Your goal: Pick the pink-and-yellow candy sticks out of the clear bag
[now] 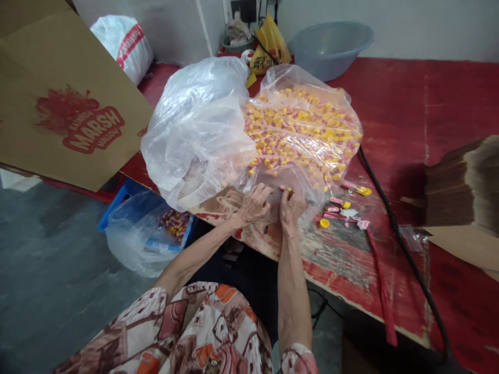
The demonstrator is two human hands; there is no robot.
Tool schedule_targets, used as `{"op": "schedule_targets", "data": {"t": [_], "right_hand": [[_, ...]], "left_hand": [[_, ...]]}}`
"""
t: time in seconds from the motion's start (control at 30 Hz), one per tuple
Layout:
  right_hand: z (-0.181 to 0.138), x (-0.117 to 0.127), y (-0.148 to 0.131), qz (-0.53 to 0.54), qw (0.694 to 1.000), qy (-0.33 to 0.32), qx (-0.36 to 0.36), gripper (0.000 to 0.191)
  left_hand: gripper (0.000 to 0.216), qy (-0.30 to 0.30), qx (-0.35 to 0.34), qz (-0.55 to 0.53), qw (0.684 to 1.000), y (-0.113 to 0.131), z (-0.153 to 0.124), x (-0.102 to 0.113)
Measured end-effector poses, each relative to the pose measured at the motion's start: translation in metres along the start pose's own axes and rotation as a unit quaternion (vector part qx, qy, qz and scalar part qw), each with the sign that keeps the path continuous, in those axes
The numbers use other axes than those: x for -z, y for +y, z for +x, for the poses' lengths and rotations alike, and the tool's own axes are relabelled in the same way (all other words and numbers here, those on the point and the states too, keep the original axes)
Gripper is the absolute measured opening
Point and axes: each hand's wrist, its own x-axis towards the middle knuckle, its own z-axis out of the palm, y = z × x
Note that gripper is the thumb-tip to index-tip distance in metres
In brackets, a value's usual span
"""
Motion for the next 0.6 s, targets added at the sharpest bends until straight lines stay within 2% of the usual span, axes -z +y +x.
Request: {"op": "schedule_targets", "data": {"t": [0.1,0.2,0.3,0.37,0.43,0.53,0.6], "right_hand": [[0.000,0.001,-0.004,-0.006,1.000,-0.004,-0.011,0.035],[0.000,0.002,-0.007,-0.006,1.000,-0.003,-0.016,0.032],[-0.001,0.001,-0.007,-0.014,1.000,0.004,-0.010,0.028],[-0.003,0.000,-0.006,-0.029,1.000,0.004,-0.002,0.028],[-0.004,-0.001,-0.005,-0.043,0.999,-0.004,0.010,0.030],[-0.006,-0.003,-0.005,-0.051,0.998,-0.013,0.037,0.032],[-0.007,-0.003,-0.006,-0.048,0.997,-0.012,0.053,0.031]], "left_hand": [[0.051,0.005,0.019,-0.051,0.998,-0.003,-0.004,0.009],[0.046,0.053,0.056,-0.064,0.995,-0.013,-0.026,0.028],[0.036,0.142,0.114,-0.017,0.983,-0.036,-0.075,0.052],[0.026,0.222,0.164,0.039,0.960,-0.057,-0.117,0.070],[0.017,0.276,0.209,0.085,0.934,-0.080,-0.159,0.090],[0.013,0.289,0.259,0.141,0.911,-0.108,-0.203,0.120],[0.018,0.300,0.287,0.170,0.894,-0.119,-0.211,0.136]]}}
